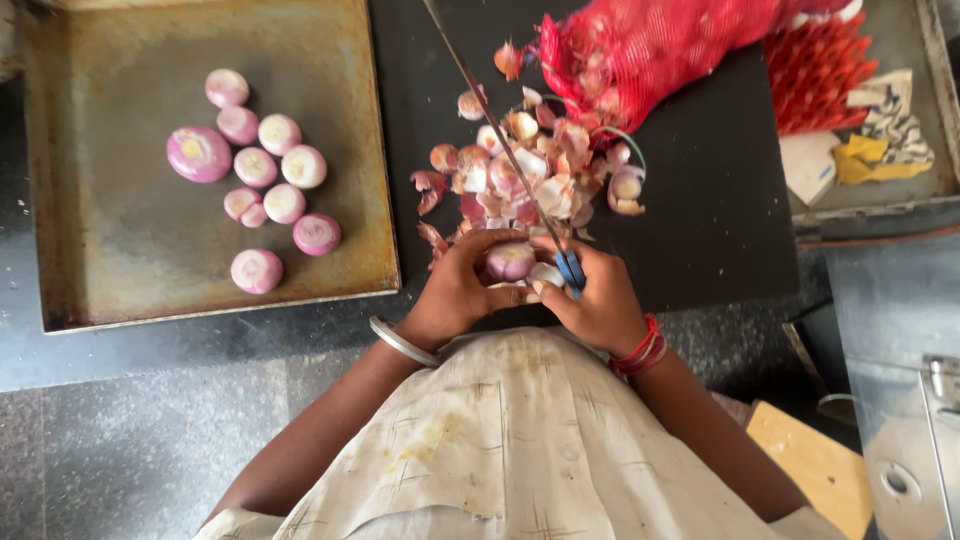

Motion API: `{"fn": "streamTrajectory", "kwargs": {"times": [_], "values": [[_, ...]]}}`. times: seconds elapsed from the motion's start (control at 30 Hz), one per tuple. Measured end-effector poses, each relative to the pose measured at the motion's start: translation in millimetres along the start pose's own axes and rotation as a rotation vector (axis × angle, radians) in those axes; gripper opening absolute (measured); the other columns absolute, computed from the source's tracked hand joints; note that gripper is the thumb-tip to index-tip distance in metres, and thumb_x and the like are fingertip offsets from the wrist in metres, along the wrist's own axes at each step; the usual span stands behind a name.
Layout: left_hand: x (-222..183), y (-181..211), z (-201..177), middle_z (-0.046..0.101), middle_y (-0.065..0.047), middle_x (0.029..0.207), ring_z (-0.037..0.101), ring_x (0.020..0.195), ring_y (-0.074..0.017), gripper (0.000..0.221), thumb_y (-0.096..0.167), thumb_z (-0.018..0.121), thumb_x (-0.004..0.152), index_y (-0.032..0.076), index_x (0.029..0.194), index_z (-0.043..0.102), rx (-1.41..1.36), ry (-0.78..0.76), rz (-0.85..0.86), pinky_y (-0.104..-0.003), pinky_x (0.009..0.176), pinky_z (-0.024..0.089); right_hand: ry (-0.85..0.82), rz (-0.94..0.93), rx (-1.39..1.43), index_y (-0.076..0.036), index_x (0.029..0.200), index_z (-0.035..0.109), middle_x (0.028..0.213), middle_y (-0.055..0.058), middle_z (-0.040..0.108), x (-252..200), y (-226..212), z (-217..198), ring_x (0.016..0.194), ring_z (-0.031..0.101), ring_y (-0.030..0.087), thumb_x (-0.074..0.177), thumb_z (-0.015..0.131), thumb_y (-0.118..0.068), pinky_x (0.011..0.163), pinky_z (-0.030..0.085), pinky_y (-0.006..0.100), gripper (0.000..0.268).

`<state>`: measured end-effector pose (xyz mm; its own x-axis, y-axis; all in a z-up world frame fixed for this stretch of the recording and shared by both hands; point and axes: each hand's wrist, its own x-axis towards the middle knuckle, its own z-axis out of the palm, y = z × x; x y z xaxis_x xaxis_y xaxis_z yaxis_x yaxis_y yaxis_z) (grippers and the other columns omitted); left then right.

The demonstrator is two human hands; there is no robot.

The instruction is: The person peels onions using a large knife and by hand, placing the peeled onions onto a metal tray.

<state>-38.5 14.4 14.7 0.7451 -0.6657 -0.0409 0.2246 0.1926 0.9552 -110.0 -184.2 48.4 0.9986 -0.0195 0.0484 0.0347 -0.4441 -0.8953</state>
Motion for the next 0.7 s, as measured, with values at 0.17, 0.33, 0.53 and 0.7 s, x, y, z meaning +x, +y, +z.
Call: {"fn": "streamTrajectory", "kwargs": {"times": [0.17, 0.33, 0.53, 0.7], "values": [[-5.4, 24.9, 2.8, 0.069, -0.009, 0.120, 0.072, 0.109, -0.0188, 0.078, 0.004, 0.090, 0.071, 0.007, 0.140, 0.057, 0.400, 0.056, 0.013, -0.032, 0.094, 0.061, -0.014, 0.040, -0.064, -0.003, 0.124, 0.070, 0.066, 0.001, 0.064, -1.9, -4.3, 1.8, 0.053, 0.046, 0.004, 0.081, 0.079, -0.013, 0.053, 0.044, 0.024, 0.046], [-10.4, 41.9, 5.7, 0.073, -0.012, 0.121, 0.073, 0.110, -0.0211, 0.083, 0.008, 0.096, 0.066, 0.007, 0.139, 0.056, 0.566, 0.091, 0.189, -0.034, 0.096, 0.058, 0.023, 0.004, -0.123, -0.004, 0.121, 0.073, 0.056, 0.002, 0.051, -2.3, -8.2, 4.4, 0.051, 0.046, 0.004, 0.079, 0.075, -0.007, 0.051, 0.044, 0.026, 0.042], [-13.4, 38.9, 2.2, 0.072, -0.018, 0.129, 0.071, 0.120, -0.0292, 0.086, 0.002, 0.087, 0.075, 0.008, 0.151, 0.047, 0.156, 0.014, 0.078, -0.039, 0.104, 0.058, 0.160, -0.062, -0.143, -0.002, 0.108, 0.075, 0.068, 0.005, 0.065, 0.2, -6.6, 7.0, 0.060, 0.056, 0.005, 0.083, 0.068, 0.000, 0.057, 0.048, 0.025, 0.026], [-9.9, 29.1, -4.8, 0.060, -0.022, 0.143, 0.064, 0.129, -0.0324, 0.087, 0.013, 0.069, 0.087, 0.011, 0.162, 0.025, -0.575, -0.041, -0.078, -0.044, 0.108, 0.054, 0.118, 0.043, 0.252, 0.001, 0.103, 0.070, 0.091, 0.007, 0.077, 2.1, 2.7, 5.8, 0.082, 0.073, 0.008, 0.093, 0.062, 0.001, 0.075, 0.059, 0.024, 0.013]]}}
